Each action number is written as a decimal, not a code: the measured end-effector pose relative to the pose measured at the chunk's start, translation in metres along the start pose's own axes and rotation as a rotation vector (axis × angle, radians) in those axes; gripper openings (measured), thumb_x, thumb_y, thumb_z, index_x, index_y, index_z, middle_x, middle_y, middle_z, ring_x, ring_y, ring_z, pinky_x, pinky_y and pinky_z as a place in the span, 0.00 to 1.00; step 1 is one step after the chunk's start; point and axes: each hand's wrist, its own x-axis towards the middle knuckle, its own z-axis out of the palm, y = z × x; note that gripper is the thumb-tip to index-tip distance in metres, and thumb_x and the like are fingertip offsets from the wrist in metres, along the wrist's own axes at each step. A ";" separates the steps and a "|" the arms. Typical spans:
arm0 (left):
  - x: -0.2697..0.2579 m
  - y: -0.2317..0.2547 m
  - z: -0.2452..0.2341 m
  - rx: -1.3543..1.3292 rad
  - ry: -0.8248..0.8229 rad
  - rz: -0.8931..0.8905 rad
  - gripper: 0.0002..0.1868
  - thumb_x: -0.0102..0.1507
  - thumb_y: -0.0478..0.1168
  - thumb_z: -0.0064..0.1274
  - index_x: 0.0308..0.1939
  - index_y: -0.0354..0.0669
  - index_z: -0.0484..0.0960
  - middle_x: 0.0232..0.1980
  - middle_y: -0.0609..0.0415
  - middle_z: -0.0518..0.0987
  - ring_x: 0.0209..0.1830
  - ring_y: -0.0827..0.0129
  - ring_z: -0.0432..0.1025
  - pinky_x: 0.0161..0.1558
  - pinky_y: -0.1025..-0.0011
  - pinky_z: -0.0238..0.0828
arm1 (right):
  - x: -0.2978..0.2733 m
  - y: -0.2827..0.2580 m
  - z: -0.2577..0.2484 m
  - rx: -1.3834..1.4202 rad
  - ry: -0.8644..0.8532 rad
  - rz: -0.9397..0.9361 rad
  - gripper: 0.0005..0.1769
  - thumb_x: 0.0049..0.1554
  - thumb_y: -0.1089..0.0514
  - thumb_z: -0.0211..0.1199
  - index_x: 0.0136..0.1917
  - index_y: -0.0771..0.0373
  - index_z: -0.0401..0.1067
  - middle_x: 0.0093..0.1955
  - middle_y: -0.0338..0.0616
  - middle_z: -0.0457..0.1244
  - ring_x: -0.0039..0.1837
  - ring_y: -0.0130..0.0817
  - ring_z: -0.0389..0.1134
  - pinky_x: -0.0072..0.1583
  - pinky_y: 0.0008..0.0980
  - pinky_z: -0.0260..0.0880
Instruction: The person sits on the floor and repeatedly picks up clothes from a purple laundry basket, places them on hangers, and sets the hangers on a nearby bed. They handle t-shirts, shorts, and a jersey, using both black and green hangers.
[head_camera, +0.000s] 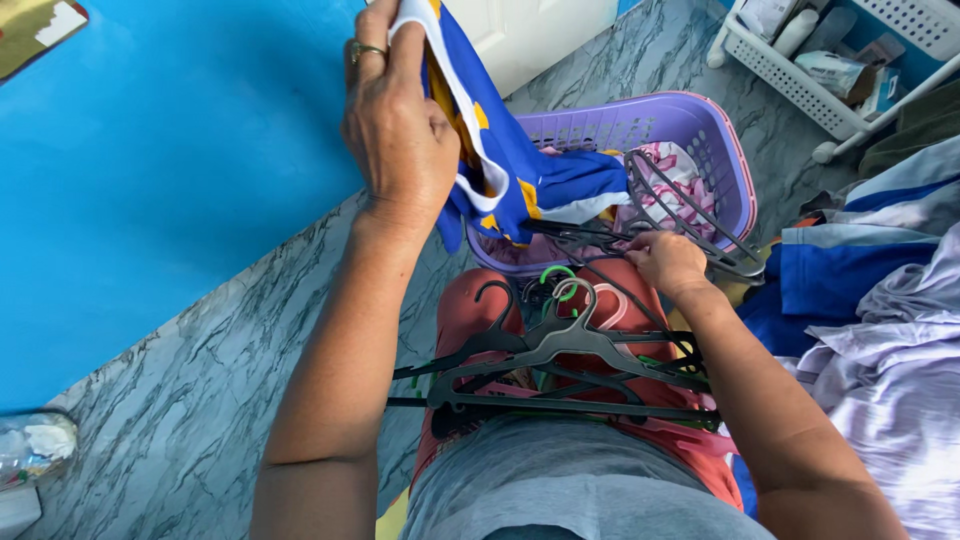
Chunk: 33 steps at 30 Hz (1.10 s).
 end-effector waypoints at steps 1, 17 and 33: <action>0.000 0.002 0.001 -0.004 -0.001 -0.001 0.30 0.53 0.20 0.55 0.59 0.39 0.74 0.72 0.53 0.68 0.66 0.49 0.70 0.61 0.57 0.74 | -0.002 0.002 0.000 0.015 0.029 -0.023 0.15 0.59 0.40 0.62 0.56 0.43 0.81 0.58 0.48 0.72 0.62 0.49 0.72 0.63 0.47 0.71; 0.013 0.012 0.002 0.081 -0.145 0.036 0.28 0.52 0.23 0.64 0.55 0.42 0.79 0.64 0.54 0.70 0.61 0.53 0.70 0.51 0.57 0.77 | 0.010 0.047 -0.012 0.794 -0.050 -0.170 0.26 0.37 0.65 0.76 0.50 0.65 0.75 0.38 0.43 0.68 0.41 0.29 0.69 0.45 0.33 0.69; -0.008 0.052 0.064 -0.374 -0.795 0.016 0.21 0.49 0.23 0.52 0.43 0.43 0.85 0.51 0.45 0.77 0.55 0.47 0.73 0.55 0.55 0.69 | -0.106 -0.002 -0.162 1.264 0.821 -0.565 0.10 0.69 0.72 0.67 0.56 0.67 0.66 0.45 0.41 0.61 0.44 0.27 0.63 0.50 0.29 0.71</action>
